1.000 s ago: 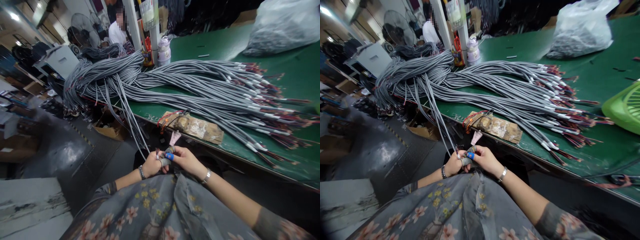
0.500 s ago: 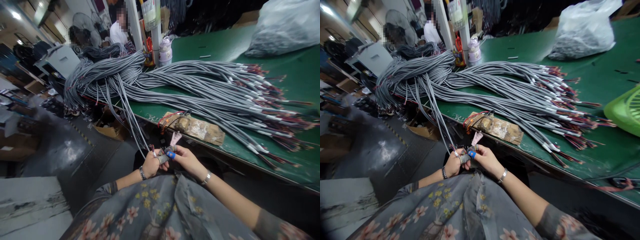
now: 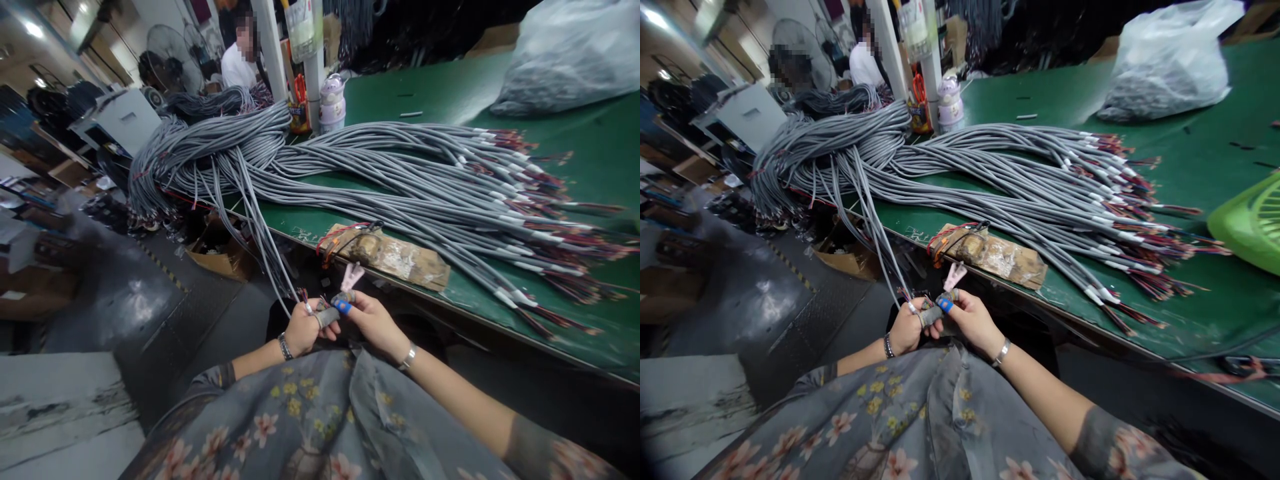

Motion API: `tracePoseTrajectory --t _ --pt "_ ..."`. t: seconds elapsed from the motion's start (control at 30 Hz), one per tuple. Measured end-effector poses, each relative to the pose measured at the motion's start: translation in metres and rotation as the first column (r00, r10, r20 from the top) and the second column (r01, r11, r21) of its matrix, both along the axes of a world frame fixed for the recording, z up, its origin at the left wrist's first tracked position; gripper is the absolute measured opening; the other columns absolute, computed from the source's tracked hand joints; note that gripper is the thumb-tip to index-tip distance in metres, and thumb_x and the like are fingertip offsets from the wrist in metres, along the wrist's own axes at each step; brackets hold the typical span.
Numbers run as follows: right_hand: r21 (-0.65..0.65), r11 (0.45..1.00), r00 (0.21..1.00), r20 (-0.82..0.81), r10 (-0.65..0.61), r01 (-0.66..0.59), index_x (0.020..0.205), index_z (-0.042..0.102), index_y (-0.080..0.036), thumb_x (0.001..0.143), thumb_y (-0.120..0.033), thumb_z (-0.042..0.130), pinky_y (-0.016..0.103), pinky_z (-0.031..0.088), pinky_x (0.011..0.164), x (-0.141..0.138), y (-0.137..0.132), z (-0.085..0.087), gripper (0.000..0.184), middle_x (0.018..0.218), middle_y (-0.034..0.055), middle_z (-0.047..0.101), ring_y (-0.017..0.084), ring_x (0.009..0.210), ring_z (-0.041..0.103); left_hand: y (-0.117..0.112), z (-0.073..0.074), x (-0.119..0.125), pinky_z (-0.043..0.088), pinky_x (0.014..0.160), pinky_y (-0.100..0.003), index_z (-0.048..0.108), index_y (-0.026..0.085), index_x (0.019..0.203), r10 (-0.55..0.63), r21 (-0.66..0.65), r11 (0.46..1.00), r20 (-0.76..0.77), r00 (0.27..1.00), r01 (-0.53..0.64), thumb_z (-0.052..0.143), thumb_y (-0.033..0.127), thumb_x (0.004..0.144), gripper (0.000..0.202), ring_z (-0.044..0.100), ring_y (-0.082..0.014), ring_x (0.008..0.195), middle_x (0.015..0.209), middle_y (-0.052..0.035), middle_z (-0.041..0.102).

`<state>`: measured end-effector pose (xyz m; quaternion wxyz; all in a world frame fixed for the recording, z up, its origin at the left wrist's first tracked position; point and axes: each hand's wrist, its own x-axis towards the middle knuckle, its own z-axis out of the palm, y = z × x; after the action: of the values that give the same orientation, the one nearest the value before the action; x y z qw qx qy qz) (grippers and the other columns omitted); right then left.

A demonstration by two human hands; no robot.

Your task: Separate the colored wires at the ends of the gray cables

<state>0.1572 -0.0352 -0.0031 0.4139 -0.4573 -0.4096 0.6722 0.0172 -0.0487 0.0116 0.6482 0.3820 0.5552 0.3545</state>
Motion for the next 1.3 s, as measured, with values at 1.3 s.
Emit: tracePoseTrajectory --t 1.3 --pt "-0.126 0.992 0.999 -0.036 -0.01 0.005 0.06 0.057 -0.018 0.047 -0.058 0.08 0.024 0.029 0.049 -0.0052 0.0018 0.0045 0.048 0.047 -0.0055 0.05 0.008 0.046 0.038 -0.0008 -0.0057 -0.0015 0.025 0.037 -0.018 0.052 0.017 0.061 0.096 0.034 0.995 0.004 0.995 -0.096 0.07 0.048 0.06 0.036 0.052 -0.0096 0.036 0.049 -0.0012 0.061"
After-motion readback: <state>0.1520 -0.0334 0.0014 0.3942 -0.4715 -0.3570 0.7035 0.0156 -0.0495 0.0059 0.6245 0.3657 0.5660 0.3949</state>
